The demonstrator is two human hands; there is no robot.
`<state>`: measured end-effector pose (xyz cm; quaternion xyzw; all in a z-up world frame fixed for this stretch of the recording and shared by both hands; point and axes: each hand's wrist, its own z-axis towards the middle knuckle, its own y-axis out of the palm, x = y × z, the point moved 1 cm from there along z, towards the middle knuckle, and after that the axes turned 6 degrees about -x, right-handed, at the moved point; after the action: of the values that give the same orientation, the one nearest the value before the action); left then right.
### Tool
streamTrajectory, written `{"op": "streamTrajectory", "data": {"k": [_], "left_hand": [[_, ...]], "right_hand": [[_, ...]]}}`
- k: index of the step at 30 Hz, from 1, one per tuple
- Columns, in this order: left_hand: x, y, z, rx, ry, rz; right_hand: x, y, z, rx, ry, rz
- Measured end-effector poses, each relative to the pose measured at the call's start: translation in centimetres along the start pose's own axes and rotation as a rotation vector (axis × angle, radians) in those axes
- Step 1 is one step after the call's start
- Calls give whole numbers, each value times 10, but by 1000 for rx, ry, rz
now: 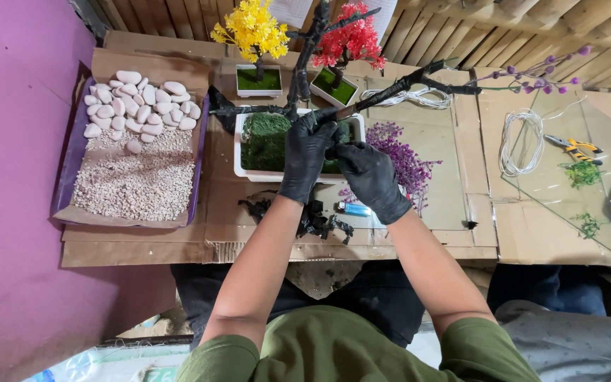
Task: The person wraps black tape around the branches of a small artificial bonsai tree to secure them. They repeatedly tear off pieces of tape, wrap them around the stems, and trim the excess with a utility knife.
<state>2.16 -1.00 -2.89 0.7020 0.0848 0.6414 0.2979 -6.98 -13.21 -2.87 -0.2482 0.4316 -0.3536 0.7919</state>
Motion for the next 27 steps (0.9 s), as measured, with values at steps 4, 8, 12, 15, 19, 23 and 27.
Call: {"op": "streamTrajectory", "data": {"k": [4,8,12,15,19,23,27], "left_hand": [[4,-2,-2,-6,26,38],[14,1,-9,9,124,91],[14,5,-9,51,166,141],[27,7,-17,33,198,269],[26,9,-16,42,155,295],[22,10,-17,35,163,251],[24,12,-20,34,174,154]], "right_hand": [[-2,-2,0,171,44,162],[-31,-6,21,171,300,369],[-72,-9,38,171,650,660],[-47,-2,30,188,746,601],[-20,2,12,221,746,764],[8,-9,0,116,727,624],[-1,-17,4,47,685,596]]}}
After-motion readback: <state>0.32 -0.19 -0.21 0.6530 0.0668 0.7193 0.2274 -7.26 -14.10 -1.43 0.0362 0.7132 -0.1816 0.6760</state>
